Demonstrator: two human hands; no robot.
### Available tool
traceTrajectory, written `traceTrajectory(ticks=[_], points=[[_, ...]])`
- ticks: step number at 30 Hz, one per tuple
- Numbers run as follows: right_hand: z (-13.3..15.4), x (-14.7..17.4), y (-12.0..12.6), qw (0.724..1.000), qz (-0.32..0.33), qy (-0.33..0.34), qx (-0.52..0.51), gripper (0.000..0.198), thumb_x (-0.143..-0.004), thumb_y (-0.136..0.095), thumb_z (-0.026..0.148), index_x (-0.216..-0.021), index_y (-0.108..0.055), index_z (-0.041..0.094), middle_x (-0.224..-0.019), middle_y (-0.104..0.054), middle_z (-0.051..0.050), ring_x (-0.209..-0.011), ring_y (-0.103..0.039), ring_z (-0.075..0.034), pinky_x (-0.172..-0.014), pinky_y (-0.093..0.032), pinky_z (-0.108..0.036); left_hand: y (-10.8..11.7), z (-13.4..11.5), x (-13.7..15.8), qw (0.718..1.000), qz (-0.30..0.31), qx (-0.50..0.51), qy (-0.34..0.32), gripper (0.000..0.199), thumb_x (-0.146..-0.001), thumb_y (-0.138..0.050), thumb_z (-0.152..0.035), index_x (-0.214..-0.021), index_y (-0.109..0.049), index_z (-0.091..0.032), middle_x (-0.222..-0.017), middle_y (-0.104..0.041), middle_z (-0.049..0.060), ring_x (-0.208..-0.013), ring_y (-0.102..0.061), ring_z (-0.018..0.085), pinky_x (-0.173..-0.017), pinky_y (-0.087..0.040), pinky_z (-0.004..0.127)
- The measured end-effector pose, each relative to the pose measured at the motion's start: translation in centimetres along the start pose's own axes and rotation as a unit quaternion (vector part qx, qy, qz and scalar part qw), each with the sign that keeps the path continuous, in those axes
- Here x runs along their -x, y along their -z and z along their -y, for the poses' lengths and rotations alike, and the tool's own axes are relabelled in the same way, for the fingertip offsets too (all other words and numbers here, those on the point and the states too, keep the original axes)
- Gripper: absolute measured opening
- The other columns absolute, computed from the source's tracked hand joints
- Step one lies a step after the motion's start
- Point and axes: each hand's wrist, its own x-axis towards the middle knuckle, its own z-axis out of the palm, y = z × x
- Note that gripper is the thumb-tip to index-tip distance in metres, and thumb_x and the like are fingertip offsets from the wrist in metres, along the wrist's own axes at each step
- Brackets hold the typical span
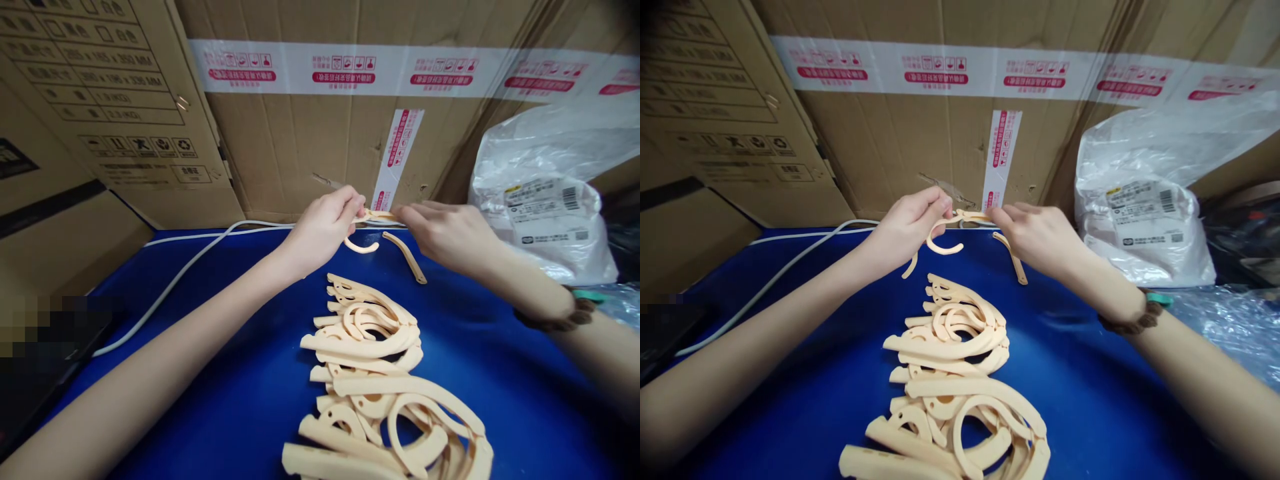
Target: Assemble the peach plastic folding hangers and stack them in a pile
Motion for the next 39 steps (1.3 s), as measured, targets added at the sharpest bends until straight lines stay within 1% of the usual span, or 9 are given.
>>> traceTrajectory(ticks=[7,13,17,20,24,30,34,37,39], points=[[0.7,0.0,-0.6,0.999,0.04,0.003,0.016,0.03,-0.09,-0.037,0.009,-0.108,-0.059,0.014,-0.089,-0.069,-0.011,-0.081,-0.064,-0.023,-0.052,-0.028,-0.031,-0.5,0.4,-0.2,0.984,0.089,-0.007,0.154,0.024,-0.097,-0.043,-0.031,-0.079,-0.049,-0.017,-0.061,-0.049,-0.004,-0.045,-0.04,0.007,-0.046,-0.029,0.02],[0.4,-0.3,-1.3,0.991,0.112,-0.055,-0.036,0.025,-0.094,-0.038,0.022,-0.106,-0.059,0.017,-0.077,-0.071,-0.01,-0.065,-0.064,-0.024,-0.052,-0.027,-0.031,-1.8,2.4,0.0,0.977,0.043,-0.209,0.005,0.031,-0.1,-0.032,-0.03,-0.079,-0.05,-0.018,-0.071,-0.056,0.001,-0.068,-0.055,0.015,-0.065,-0.038,0.025],[-0.2,-0.5,-2.0,0.985,0.134,-0.061,-0.086,0.029,-0.096,-0.034,0.028,-0.103,-0.06,0.017,-0.079,-0.07,-0.012,-0.065,-0.064,-0.024,-0.055,-0.03,-0.031,-2.9,3.0,0.2,0.968,0.027,-0.249,-0.004,0.034,-0.101,-0.027,-0.032,-0.089,-0.055,-0.016,-0.079,-0.061,0.005,-0.074,-0.058,0.018,-0.069,-0.039,0.028],[-0.9,-0.6,-2.1,0.969,0.118,-0.077,-0.203,0.028,-0.095,-0.037,0.03,-0.096,-0.062,0.017,-0.075,-0.068,-0.009,-0.063,-0.061,-0.022,-0.056,-0.034,-0.03,-3.2,3.1,-0.2,0.964,0.015,-0.266,-0.012,0.037,-0.102,-0.024,-0.033,-0.099,-0.057,-0.016,-0.082,-0.063,0.006,-0.077,-0.059,0.019,-0.071,-0.039,0.028],[-2.5,-0.5,-1.6,0.915,0.06,-0.122,-0.381,0.029,-0.095,-0.037,0.031,-0.08,-0.059,0.019,-0.062,-0.056,-0.001,-0.057,-0.052,-0.015,-0.057,-0.039,-0.026,-2.9,4.3,-1.4,0.958,0.003,-0.287,-0.011,0.038,-0.102,-0.022,-0.031,-0.108,-0.056,-0.014,-0.086,-0.065,0.008,-0.08,-0.06,0.019,-0.073,-0.04,0.028],[-3.5,-0.5,0.2,0.785,-0.076,-0.258,-0.558,0.025,-0.095,-0.039,0.026,-0.098,-0.063,0.017,-0.059,-0.052,0.002,-0.044,-0.04,-0.009,-0.043,-0.027,-0.025,-2.3,6.9,-2.4,0.954,0.026,-0.298,0.033,0.037,-0.094,-0.044,-0.032,-0.064,-0.059,-0.017,-0.068,-0.062,0.007,-0.075,-0.062,0.022,-0.069,-0.041,0.029],[-2.6,-0.9,1.0,0.705,-0.206,-0.3,-0.608,0.022,-0.091,-0.041,0.021,-0.097,-0.062,0.017,-0.056,-0.049,0.003,-0.042,-0.035,-0.009,-0.041,-0.024,-0.025,-2.1,6.5,-2.1,0.959,-0.004,-0.28,0.04,0.034,-0.086,-0.058,-0.044,-0.066,-0.062,-0.016,-0.074,-0.064,0.011,-0.089,-0.062,0.028,-0.074,-0.042,0.031],[-1.7,-1.1,1.2,0.642,-0.288,-0.338,-0.625,0.016,-0.088,-0.039,0.018,-0.095,-0.053,0.02,-0.064,-0.058,-0.001,-0.048,-0.045,-0.012,-0.044,-0.031,-0.025,-2.0,5.1,-1.9,0.974,0.016,-0.223,0.025,0.051,-0.095,-0.035,-0.053,-0.082,-0.068,-0.017,-0.088,-0.07,0.01,-0.092,-0.063,0.022,-0.075,-0.044,0.028],[-1.2,-1.3,1.3,0.609,-0.29,-0.354,-0.648,0.013,-0.085,-0.039,0.016,-0.092,-0.046,0.023,-0.078,-0.067,-0.006,-0.056,-0.054,-0.013,-0.052,-0.04,-0.026,-1.9,4.0,-1.8,0.991,0.089,-0.099,0.035,0.067,-0.099,-0.014,-0.053,-0.087,-0.07,-0.019,-0.095,-0.072,0.007,-0.088,-0.065,0.017,-0.072,-0.047,0.024]])
